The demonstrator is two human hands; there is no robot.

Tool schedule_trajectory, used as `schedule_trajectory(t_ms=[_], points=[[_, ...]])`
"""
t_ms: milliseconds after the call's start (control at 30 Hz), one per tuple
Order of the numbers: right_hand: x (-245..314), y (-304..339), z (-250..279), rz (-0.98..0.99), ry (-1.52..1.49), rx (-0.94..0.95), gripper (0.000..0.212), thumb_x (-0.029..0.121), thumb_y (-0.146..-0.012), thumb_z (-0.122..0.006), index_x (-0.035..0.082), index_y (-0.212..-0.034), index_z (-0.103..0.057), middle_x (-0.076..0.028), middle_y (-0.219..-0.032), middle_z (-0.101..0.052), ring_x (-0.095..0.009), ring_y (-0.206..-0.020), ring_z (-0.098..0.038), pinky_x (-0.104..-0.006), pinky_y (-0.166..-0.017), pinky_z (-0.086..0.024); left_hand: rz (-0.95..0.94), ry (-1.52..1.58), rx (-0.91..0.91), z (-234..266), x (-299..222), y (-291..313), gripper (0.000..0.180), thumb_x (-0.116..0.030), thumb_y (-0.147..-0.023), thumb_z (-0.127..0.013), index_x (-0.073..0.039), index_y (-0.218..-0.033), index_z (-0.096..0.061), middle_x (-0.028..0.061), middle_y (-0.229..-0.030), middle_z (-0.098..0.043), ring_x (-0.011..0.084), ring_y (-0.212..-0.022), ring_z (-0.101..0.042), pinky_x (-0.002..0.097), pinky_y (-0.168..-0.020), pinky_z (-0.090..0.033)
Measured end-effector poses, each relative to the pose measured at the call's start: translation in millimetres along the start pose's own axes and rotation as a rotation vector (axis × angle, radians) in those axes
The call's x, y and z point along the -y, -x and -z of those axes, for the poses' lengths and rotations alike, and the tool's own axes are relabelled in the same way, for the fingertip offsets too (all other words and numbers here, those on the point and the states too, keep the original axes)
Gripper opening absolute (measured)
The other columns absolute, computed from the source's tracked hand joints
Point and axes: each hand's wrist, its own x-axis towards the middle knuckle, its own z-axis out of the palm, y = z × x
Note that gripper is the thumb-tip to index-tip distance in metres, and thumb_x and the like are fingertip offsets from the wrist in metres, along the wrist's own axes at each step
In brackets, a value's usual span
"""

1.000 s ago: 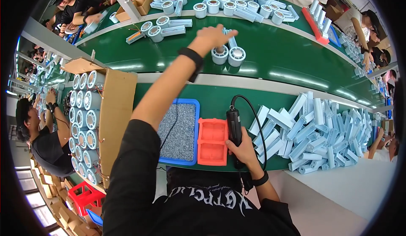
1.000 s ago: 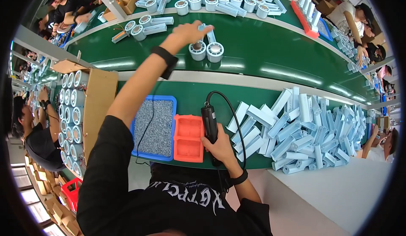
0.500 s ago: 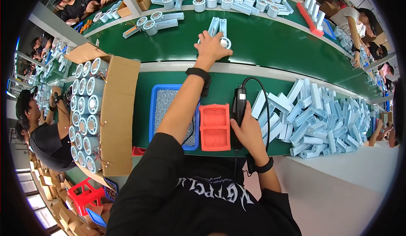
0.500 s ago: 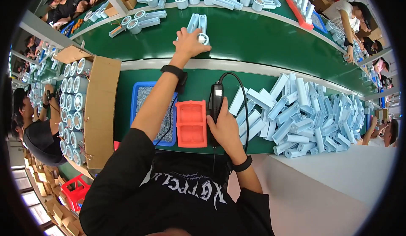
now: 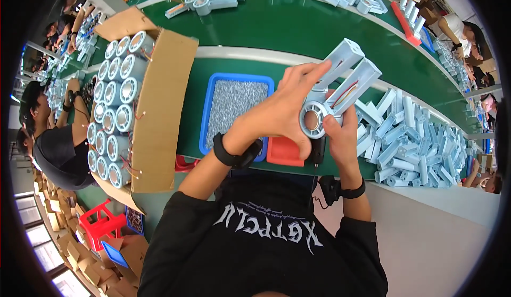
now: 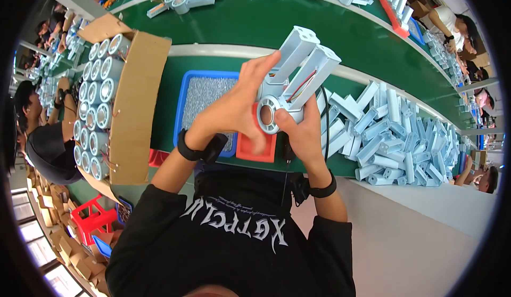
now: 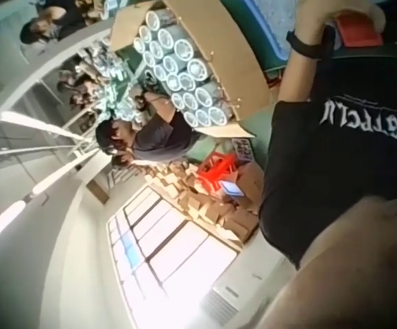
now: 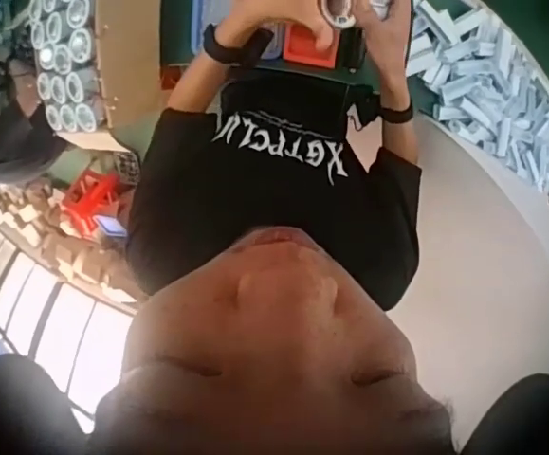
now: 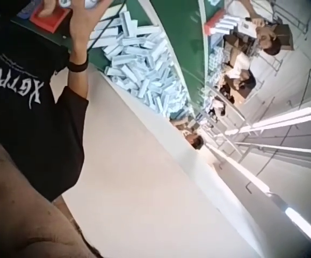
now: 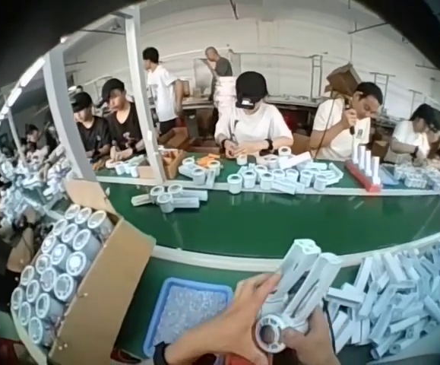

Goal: The person picks up fan motors and plastic housings, fits them together, and places the assemblies into a red tray. They then pick up screws from a blue tray and drive them into the housings using a power screwdriver.

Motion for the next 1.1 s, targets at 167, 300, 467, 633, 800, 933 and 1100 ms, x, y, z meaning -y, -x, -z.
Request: schedule_trajectory(t_ms=[167, 300, 467, 633, 800, 933, 1100], points=[[-4.8, 8.8, -6.7, -0.025, -0.148, 0.046, 0.052, 0.03, -0.085, -0.062, -0.002, -0.122, -0.044, -0.011, -0.113, -0.053, -0.019, -0.103, -0.053, -0.0315, -0.089, -0.041, 0.3, 0.477, -0.173, 5.7, 21.7, 13.1, 0.069, -0.024, -0.068, -0.076, 0.001, -0.124, -0.045, 0.0219, -0.12, -0.04, 0.0333, -0.114, -0.041, 0.0375, -0.096, -0.037], [-12.9, 17.2, -6.6, 0.042, 0.064, 0.108, 0.048, 0.032, -0.082, -0.066, 0.0, -0.113, -0.048, -0.009, -0.107, -0.054, -0.019, -0.097, -0.054, -0.0316, -0.083, -0.043, 0.291, 0.284, -0.151, 22.6, 43.3, 21.1, 0.055, -0.017, -0.074, -0.071, 0.002, -0.119, -0.047, 0.0167, -0.108, -0.049, 0.028, -0.103, -0.049, 0.0345, -0.089, -0.041], [-43.2, 42.3, -25.0, 0.044, 0.48, 0.24, 0.046, 0.028, -0.073, -0.075, 0.002, -0.103, -0.051, -0.01, -0.101, -0.055, -0.023, -0.091, -0.056, -0.0339, -0.079, -0.045, 0.216, -0.016, -0.012, 7.8, 43.3, 46.1, 0.045, -0.013, -0.073, -0.07, 0.002, -0.11, -0.049, 0.0134, -0.091, -0.057, 0.029, -0.087, -0.057, 0.036, -0.077, -0.046], [-53.4, 53.0, -24.6, 0.136, 0.725, 0.305, 0.046, 0.024, -0.068, -0.078, 0.004, -0.101, -0.053, -0.012, -0.103, -0.055, -0.029, -0.091, -0.053, -0.0376, -0.079, -0.044, 0.259, -0.139, 0.145, 9.6, 31.7, 50.2, 0.036, -0.011, -0.073, -0.071, -0.001, -0.104, -0.055, 0.0131, -0.091, -0.06, 0.0332, -0.084, -0.06, 0.0382, -0.074, -0.047], [-36.6, 47.3, -12.5, 0.134, 0.837, 0.408, 0.04, 0.018, -0.069, -0.075, 0.004, -0.101, -0.055, -0.009, -0.104, -0.055, -0.03, -0.093, -0.05, -0.0382, -0.081, -0.042, 0.259, -0.208, 0.209, 1.9, 31.2, 58.0, 0.035, -0.01, -0.073, -0.068, 0.0, -0.102, -0.05, 0.0162, -0.091, -0.056, 0.04, -0.082, -0.056, 0.044, -0.068, -0.047], [-34.2, 46.4, -6.1, 0.143, 0.792, 0.446, 0.037, 0.009, -0.069, -0.07, 0.006, -0.104, -0.057, -0.009, -0.103, -0.055, -0.03, -0.093, -0.05, -0.0371, -0.081, -0.042, 0.257, -0.225, 0.201, 0.5, 29.3, 54.7, 0.035, -0.01, -0.073, -0.068, -0.001, -0.102, -0.051, 0.0161, -0.092, -0.056, 0.041, -0.079, -0.057, 0.0453, -0.066, -0.047], [-42.5, 36.1, -11.3, 0.118, 0.723, 0.435, 0.044, 0.0, -0.066, -0.064, 0.009, -0.109, -0.057, -0.009, -0.101, -0.055, -0.029, -0.092, -0.05, -0.0359, -0.081, -0.042, 0.243, -0.356, 0.171, -1.2, 40.3, 56.0, 0.037, -0.012, -0.074, -0.068, -0.001, -0.105, -0.051, 0.0149, -0.098, -0.057, 0.0373, -0.087, -0.057, 0.0423, -0.07, -0.048]])
